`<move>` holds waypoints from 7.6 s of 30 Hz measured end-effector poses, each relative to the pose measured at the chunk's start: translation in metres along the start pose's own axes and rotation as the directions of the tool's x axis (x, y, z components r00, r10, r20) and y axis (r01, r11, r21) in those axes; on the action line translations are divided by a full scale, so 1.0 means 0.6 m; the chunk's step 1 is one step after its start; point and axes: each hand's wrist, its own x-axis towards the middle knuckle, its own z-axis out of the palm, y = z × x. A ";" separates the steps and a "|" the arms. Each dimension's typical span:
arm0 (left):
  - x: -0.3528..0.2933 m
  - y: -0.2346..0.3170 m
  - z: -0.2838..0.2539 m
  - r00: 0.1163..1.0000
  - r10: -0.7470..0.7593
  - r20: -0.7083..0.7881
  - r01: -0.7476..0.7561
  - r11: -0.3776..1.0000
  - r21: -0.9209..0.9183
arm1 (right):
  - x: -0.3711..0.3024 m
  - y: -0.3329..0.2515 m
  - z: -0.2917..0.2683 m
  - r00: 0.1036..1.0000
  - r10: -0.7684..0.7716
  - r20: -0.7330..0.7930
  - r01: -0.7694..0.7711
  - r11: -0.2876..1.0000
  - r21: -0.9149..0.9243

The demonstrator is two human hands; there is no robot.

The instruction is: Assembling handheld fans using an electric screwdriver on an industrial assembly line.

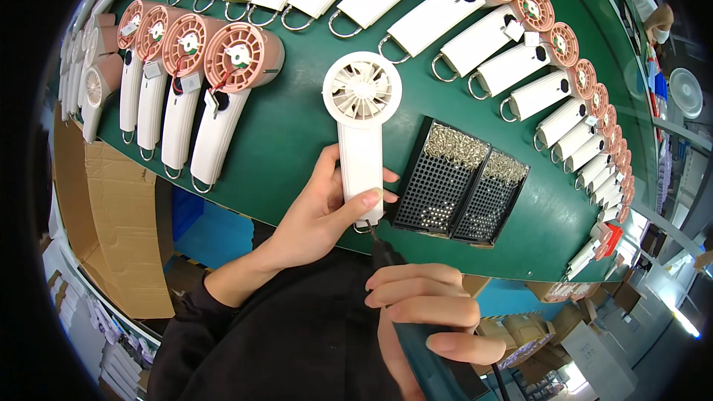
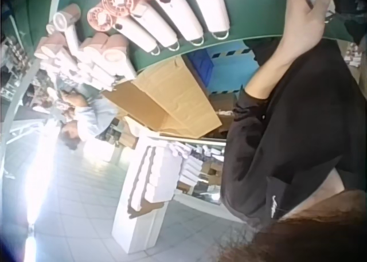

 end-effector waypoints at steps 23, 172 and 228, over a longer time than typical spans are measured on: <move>-0.002 0.008 -0.003 1.000 -0.014 0.003 0.014 1.000 0.005 | -0.012 0.020 -0.025 0.978 -0.198 0.061 0.184 0.967 0.176; -0.100 0.045 -0.051 0.877 0.338 0.341 -0.296 -0.177 0.939 | 0.061 0.037 0.046 0.988 0.064 0.141 -0.052 0.995 -0.088; -0.100 0.057 0.001 0.971 0.201 0.132 -0.132 -0.014 0.991 | 0.022 0.020 -0.177 0.868 0.021 -0.496 -0.146 0.965 -0.215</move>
